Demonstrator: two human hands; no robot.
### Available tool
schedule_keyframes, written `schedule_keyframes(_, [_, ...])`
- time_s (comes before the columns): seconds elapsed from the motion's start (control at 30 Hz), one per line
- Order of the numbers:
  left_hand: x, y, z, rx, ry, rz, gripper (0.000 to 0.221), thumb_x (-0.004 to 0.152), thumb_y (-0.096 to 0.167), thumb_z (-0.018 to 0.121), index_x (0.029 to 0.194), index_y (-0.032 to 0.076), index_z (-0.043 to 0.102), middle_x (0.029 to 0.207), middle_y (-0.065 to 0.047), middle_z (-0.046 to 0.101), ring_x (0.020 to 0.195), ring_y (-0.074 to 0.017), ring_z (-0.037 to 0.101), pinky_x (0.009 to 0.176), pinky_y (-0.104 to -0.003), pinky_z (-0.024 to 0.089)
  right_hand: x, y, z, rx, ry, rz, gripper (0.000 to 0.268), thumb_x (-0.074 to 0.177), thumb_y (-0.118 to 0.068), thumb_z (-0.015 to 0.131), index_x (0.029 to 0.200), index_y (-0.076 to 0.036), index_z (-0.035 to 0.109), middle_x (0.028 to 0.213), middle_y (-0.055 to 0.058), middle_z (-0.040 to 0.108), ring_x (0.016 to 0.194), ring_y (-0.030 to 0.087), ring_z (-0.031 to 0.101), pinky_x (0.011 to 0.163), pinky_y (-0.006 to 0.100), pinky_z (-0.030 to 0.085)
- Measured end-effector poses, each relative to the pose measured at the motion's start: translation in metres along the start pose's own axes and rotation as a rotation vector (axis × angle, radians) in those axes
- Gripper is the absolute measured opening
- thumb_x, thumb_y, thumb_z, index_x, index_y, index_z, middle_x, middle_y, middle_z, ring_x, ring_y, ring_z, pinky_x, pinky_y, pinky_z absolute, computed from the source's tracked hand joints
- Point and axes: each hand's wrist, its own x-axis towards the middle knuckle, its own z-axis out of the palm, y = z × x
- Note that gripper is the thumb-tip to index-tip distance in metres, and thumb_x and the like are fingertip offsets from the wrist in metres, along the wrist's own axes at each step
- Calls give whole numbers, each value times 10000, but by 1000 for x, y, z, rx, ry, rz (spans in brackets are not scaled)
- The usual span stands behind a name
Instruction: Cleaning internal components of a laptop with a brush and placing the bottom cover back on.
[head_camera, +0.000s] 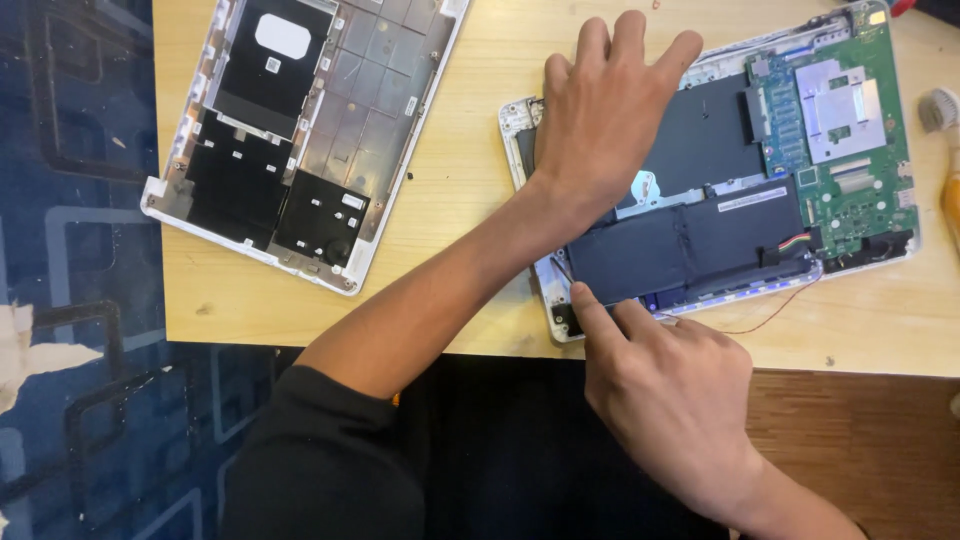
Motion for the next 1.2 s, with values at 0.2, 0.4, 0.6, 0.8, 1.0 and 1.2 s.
schedule_keyframes(0.2, [-1, 1, 3, 2, -16, -7, 450, 849, -28, 710, 1134, 287, 561, 1060, -65, 561, 885, -296, 515, 605, -430, 456, 18, 20, -11, -2, -187, -108, 582, 692, -239, 652, 1261, -352, 704, 681, -61, 571, 449, 262, 635, 385, 390, 427])
schedule_keyframes(0.4, [1, 1, -7, -17, -92, -23, 442, 884, -22, 703, 1172, 283, 564, 1115, -81, 578, 922, -277, 542, 645, -404, 502, 57, 58, -8, 116, -392, -298, 425, 822, -250, 589, 1218, -364, 693, 694, -80, 662, 479, 328, 701, 331, 449, 394])
schedule_keyframes(0.6, [-3, 6, -1, 43, 157, -50, 390, 848, -2, 780, 1024, 277, 573, 1003, -47, 561, 832, -261, 527, 565, -391, 440, 77, 78, 3, 188, -406, -442, 391, 833, -172, 598, 1159, -343, 733, 728, -96, 710, 464, 329, 675, 322, 437, 333])
schedule_keyframes(0.8, [-3, 6, -5, 68, 258, -73, 395, 851, -43, 781, 947, 265, 552, 980, -56, 516, 807, -255, 515, 526, -385, 414, 77, 82, 8, 240, -241, -529, 344, 882, -126, 613, 1117, -308, 786, 765, -96, 718, 448, 286, 629, 335, 405, 348])
schedule_keyframes(1.0, [0, 4, -5, 56, 138, -47, 329, 891, 45, 746, 1024, 280, 559, 1005, -50, 550, 824, -258, 533, 547, -401, 451, 78, 91, 24, 274, -151, -573, 319, 929, -176, 619, 1154, -313, 798, 689, -115, 661, 444, 251, 614, 340, 377, 370])
schedule_keyframes(1.2, [3, 1, -2, 16, 10, -8, 407, 894, -3, 693, 1136, 289, 546, 1007, -65, 593, 859, -280, 568, 615, -441, 482, 79, 96, 36, 310, -127, -599, 336, 886, -220, 653, 1179, -310, 789, 682, -87, 641, 447, 259, 610, 335, 363, 347])
